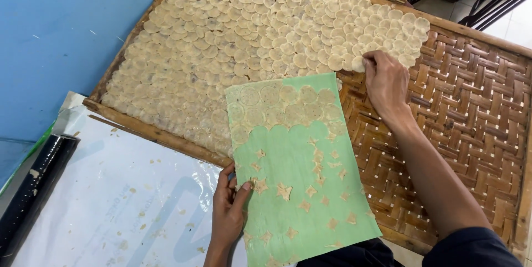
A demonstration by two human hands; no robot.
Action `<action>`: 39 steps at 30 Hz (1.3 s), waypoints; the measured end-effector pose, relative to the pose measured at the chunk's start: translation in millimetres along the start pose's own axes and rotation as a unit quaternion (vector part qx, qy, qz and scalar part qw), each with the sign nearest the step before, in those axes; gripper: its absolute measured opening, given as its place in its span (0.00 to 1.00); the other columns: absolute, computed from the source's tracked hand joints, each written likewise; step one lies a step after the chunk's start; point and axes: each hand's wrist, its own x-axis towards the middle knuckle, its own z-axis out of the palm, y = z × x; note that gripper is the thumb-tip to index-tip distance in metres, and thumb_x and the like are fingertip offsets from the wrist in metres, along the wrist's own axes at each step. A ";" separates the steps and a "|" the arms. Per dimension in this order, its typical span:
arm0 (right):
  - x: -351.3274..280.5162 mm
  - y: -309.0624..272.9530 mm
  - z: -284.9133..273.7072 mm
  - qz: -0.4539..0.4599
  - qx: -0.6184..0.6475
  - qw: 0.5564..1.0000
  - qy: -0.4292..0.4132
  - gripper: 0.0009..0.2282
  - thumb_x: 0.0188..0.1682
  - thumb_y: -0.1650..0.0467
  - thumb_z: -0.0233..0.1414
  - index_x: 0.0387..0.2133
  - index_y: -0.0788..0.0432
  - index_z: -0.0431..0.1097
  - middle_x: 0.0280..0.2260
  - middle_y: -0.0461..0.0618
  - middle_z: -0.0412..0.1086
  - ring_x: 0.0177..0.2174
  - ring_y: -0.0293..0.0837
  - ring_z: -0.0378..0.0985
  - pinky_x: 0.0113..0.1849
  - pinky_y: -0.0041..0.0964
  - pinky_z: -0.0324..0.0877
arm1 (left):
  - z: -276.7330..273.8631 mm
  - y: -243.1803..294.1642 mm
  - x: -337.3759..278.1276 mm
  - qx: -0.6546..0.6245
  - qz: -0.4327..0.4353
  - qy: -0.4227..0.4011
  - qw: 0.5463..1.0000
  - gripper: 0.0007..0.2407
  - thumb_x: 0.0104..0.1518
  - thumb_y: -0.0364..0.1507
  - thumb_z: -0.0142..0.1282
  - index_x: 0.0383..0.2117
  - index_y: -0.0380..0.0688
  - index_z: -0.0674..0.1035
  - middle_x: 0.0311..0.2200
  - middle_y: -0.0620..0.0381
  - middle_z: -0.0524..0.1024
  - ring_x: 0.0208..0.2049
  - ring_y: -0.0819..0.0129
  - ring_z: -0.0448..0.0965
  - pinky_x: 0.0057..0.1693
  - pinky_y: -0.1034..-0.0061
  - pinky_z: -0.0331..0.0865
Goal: Peel small food discs from a stencil and place them on a drying tray.
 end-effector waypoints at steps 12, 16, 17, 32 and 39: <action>-20.1 -88.8 -35.0 -0.060 0.093 0.990 -0.091 0.09 0.54 0.76 0.55 0.46 0.68 0.75 0.44 0.63 0.72 0.38 0.51 0.74 0.39 0.40 0.74 | 2.9 8.3 -0.8 0.023 0.003 0.000 1.000 0.22 0.59 0.21 0.50 0.62 0.34 0.64 0.46 0.42 0.82 0.35 0.67 0.79 0.41 0.78 0.71; -33.2 -134.7 -34.4 -0.083 0.179 0.949 -0.247 0.10 0.53 0.71 0.52 0.45 0.60 0.77 0.49 0.56 0.71 0.38 0.45 0.75 0.38 0.36 0.77 | 4.3 10.4 -0.7 0.016 -0.004 0.000 1.000 0.22 0.59 0.20 0.50 0.61 0.34 0.64 0.46 0.42 0.82 0.37 0.66 0.80 0.44 0.76 0.72; -35.8 -138.3 -25.7 -0.133 0.156 0.952 -0.226 0.09 0.53 0.71 0.54 0.44 0.60 0.77 0.44 0.53 0.73 0.35 0.43 0.75 0.35 0.35 0.75 | 4.8 10.9 -0.8 0.017 -0.002 -0.001 1.000 0.22 0.59 0.21 0.50 0.61 0.34 0.64 0.46 0.41 0.82 0.36 0.65 0.80 0.43 0.76 0.72; -25.9 -176.1 -9.3 -0.015 0.154 0.953 -0.261 0.05 0.47 0.71 0.56 0.30 0.61 0.77 0.30 0.49 0.72 0.30 0.45 0.72 0.33 0.41 0.68 | 5.7 14.2 -2.3 0.028 -0.008 -0.003 1.000 0.22 0.58 0.21 0.50 0.61 0.34 0.64 0.46 0.41 0.82 0.36 0.66 0.79 0.43 0.76 0.71; -37.0 -178.3 -4.8 -0.036 0.154 0.945 -0.287 0.06 0.54 0.71 0.50 0.33 0.64 0.70 0.33 0.52 0.67 0.34 0.45 0.69 0.38 0.40 0.70 | 6.0 13.7 -2.3 0.015 -0.013 0.001 1.000 0.23 0.58 0.21 0.51 0.61 0.34 0.64 0.46 0.40 0.82 0.37 0.64 0.81 0.45 0.74 0.73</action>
